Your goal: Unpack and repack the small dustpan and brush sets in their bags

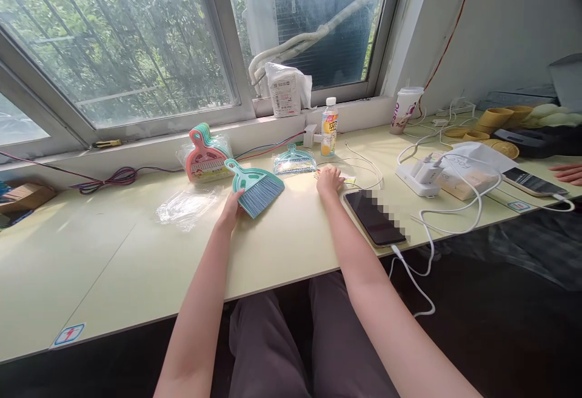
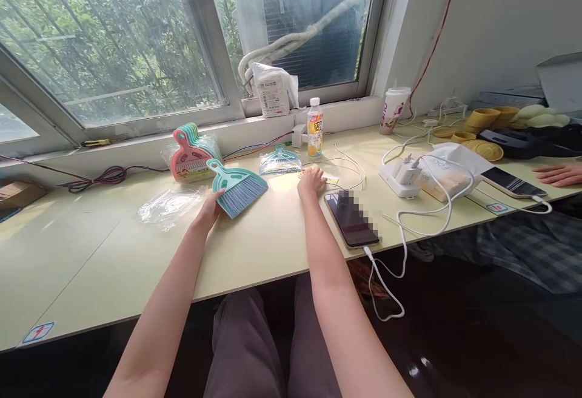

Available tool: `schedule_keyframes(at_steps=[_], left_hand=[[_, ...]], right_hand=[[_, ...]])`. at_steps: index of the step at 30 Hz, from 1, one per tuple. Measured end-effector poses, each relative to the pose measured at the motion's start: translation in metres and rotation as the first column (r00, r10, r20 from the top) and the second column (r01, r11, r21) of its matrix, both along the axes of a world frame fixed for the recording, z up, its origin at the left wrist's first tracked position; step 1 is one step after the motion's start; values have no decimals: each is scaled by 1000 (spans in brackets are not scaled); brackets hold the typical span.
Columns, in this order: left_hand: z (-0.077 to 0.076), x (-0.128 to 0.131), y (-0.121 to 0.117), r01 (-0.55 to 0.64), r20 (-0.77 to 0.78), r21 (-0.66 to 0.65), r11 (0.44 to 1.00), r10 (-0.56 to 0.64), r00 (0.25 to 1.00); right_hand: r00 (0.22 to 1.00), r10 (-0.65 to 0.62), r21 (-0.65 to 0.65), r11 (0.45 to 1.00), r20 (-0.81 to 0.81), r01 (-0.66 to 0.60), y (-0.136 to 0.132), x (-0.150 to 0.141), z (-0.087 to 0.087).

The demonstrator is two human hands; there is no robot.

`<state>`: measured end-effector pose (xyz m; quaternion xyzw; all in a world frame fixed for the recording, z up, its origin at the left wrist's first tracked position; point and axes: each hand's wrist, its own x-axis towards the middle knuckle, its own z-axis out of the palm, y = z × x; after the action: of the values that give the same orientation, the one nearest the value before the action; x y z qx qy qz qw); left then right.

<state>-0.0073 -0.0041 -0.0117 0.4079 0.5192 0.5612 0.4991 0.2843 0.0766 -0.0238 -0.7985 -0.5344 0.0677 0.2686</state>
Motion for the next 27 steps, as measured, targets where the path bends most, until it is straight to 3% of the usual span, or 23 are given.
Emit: schedule_keyframes(at_steps=[5, 13, 18, 20, 23, 27], left_hand=[[2, 0, 0, -12, -18, -23, 1000, 12, 1000], [2, 0, 0, -7, -40, -13, 1000, 6, 999], [5, 3, -2, -10, -6, -28, 1000, 9, 1000], [5, 3, -3, 0, 7, -32, 999, 0, 1000], [5, 4, -3, 17, 29, -42, 999, -15, 999], [8, 7, -4, 40, 97, -10, 999, -38, 995]], right_hand=[[998, -60, -59, 996, -13, 59, 1, 15, 2], [999, -19, -3, 1000, -49, 19, 0, 18, 1], [978, -19, 199, 978, -210, 62, -2, 15, 11], [970, 46, 316, 948, -239, 33, -6, 4, 21], [948, 236, 467, 877, -213, -113, -19, -28, 36], [785, 604, 557, 702, -136, -444, -47, -87, 38]])
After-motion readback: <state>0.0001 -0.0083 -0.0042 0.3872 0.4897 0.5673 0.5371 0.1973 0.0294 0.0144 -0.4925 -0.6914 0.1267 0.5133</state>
